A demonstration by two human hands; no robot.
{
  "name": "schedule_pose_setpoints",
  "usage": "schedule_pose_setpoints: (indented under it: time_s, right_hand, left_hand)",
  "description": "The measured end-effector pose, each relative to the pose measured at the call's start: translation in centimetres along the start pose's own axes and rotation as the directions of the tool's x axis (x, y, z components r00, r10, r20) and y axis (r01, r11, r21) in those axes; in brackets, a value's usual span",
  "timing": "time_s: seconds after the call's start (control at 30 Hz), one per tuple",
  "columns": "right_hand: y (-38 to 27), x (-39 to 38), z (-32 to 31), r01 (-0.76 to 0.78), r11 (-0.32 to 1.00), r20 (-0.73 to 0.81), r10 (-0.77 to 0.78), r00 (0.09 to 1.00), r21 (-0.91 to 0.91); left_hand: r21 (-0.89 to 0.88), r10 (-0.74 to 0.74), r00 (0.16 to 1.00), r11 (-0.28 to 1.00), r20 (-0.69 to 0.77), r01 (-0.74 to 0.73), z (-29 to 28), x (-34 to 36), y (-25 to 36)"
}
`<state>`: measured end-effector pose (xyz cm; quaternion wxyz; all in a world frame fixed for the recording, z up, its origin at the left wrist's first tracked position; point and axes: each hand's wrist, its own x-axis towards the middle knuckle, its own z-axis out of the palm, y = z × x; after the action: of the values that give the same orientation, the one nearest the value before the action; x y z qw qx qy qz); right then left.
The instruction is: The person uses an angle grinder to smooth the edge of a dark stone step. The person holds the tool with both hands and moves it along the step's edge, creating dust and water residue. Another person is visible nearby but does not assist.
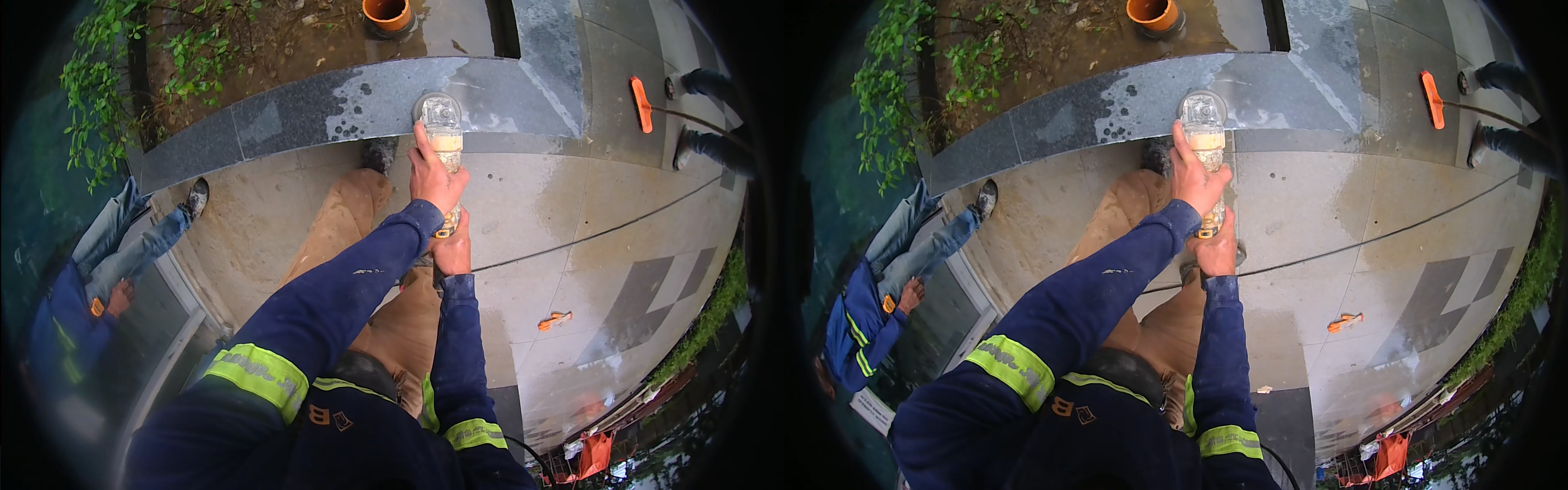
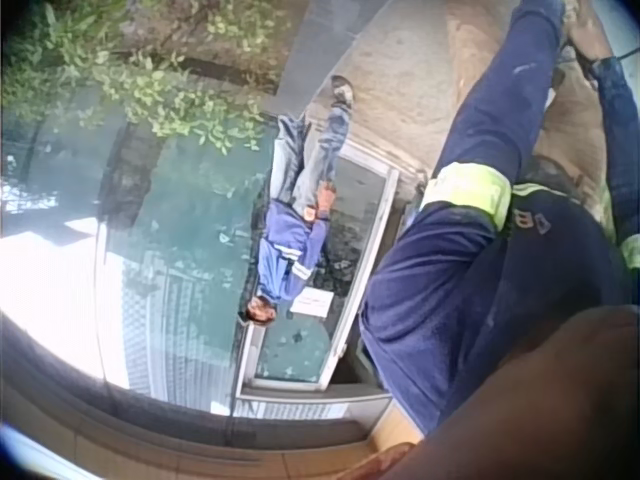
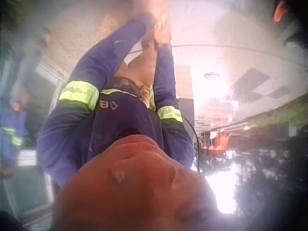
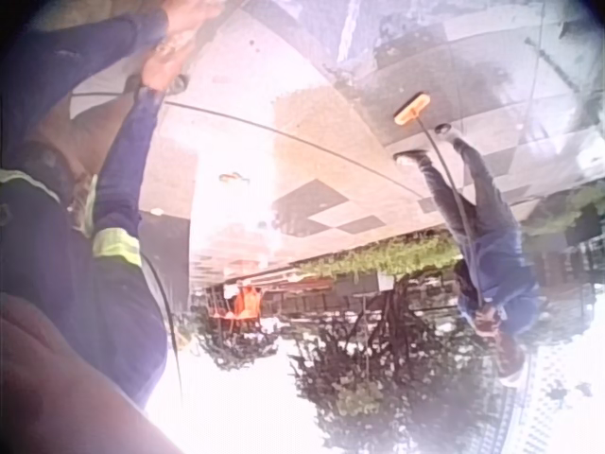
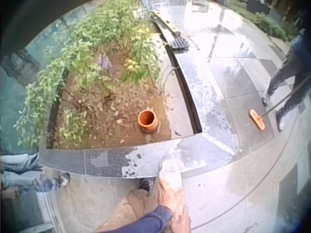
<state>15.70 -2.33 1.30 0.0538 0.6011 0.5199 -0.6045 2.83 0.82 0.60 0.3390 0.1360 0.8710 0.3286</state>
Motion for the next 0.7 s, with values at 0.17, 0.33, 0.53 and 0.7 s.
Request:
schedule_pose_setpoints:
  time_s: [0.17,0.33,0.53,0.7]
  right_hand:
    - [0.0,-0.7,0.3,0.032,0.997,0.012,-0.032,0.999,-0.067]
    - [-0.2,-0.5,0.5,0.027,0.999,-0.009,-0.028,1.000,-0.036]
    - [-0.7,-0.2,0.8,0.034,0.998,0.010,-0.033,0.999,-0.062]
    - [-1.0,-0.3,-0.1,-0.007,1.000,0.004,0.007,1.000,-0.029]
  left_hand:
    - [-0.016,-0.037,0.999,0.999,0.001,0.037,-0.7,-0.4,-0.8]
    - [-0.002,-0.013,1.000,1.000,0.016,0.013,-0.7,0.0,-0.4]
    - [0.006,-0.060,0.998,0.998,0.000,0.060,-1.3,0.4,-0.4]
    - [-0.022,-0.061,0.998,0.998,0.022,0.061,-0.6,0.1,0.0]
